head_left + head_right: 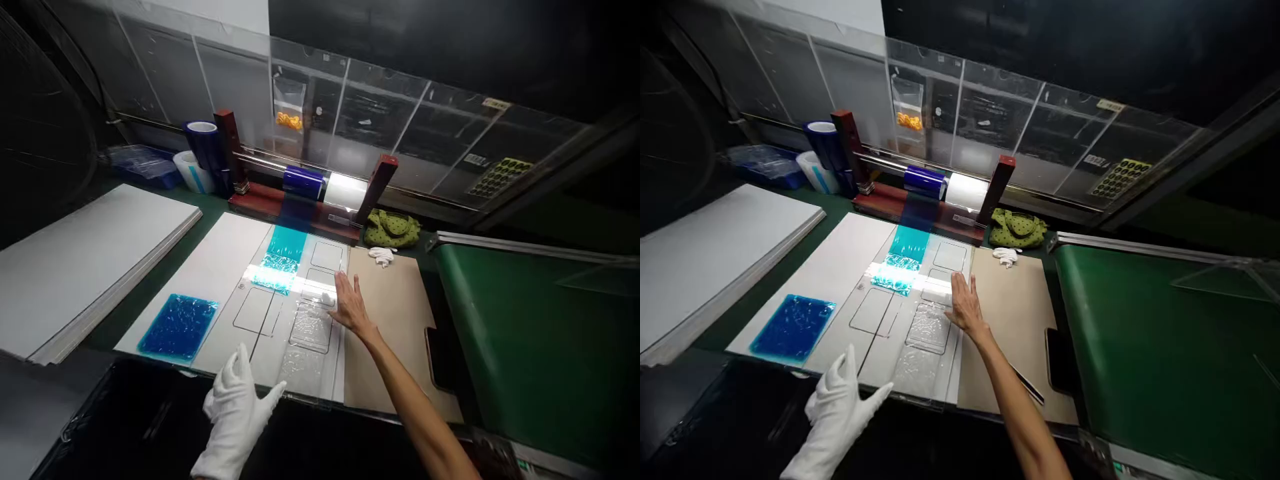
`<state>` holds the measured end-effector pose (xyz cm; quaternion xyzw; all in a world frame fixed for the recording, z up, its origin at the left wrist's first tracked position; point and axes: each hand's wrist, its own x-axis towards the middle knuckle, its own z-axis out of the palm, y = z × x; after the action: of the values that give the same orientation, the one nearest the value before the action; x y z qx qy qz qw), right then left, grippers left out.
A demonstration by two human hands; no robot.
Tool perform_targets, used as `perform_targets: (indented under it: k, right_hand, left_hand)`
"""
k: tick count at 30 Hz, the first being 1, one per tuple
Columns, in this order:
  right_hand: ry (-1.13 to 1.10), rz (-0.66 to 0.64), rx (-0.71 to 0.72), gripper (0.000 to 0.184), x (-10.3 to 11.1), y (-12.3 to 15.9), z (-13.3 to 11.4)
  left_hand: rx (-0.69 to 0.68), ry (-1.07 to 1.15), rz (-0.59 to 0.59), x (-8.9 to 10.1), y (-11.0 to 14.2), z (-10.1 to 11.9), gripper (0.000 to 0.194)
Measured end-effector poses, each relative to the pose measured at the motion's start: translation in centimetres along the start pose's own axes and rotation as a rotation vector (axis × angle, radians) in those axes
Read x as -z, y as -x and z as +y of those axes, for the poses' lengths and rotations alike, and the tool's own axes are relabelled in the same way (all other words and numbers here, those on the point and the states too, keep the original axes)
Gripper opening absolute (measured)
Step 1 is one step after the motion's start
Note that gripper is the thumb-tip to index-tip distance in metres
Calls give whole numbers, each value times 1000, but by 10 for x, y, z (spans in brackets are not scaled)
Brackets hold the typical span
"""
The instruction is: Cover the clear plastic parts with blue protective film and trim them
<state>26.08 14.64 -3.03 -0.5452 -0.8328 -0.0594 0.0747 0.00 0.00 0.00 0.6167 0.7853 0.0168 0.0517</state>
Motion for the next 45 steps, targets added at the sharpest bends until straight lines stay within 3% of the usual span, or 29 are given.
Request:
perform_targets:
  k: [9,15,18,22,24,28,32,35,39,42,45]
  right_hand:
    - [-26,-95,28,105,-8,-23,21]
    - [-65,-149,27,108,-6,-30,21]
    - [-105,-123,-35,108,1,-26,21]
    - [-198,3,-199,78,12,2,13]
    - [-292,56,-297,57,14,22,5]
    - [-492,73,-400,34,12,57,-21]
    - [-560,87,-407,28,12,72,-41]
    - [-579,133,-439,25,19,72,-44]
    - [-707,158,-528,24,37,64,-45]
    - [-934,60,-637,29,49,44,-54]
    - [-1179,-63,-737,38,47,10,-66]
  left_hand:
    - [93,-23,-240,-1,-17,-8,89]
    - [93,44,-268,-11,-28,-9,88]
    - [112,140,-262,-11,-47,-11,90]
    - [79,464,-205,-5,-120,-11,90]
    - [47,626,-201,-6,-173,-6,72]
    - [41,687,-191,-14,-274,15,43]
    - [5,696,-194,-21,-326,37,34]
    - [-24,729,-241,-21,-334,42,32]
    - [-63,832,-337,-21,-319,30,33]
    - [-48,905,-432,-21,-300,15,35]
    - [6,926,-497,-18,-277,-1,31]
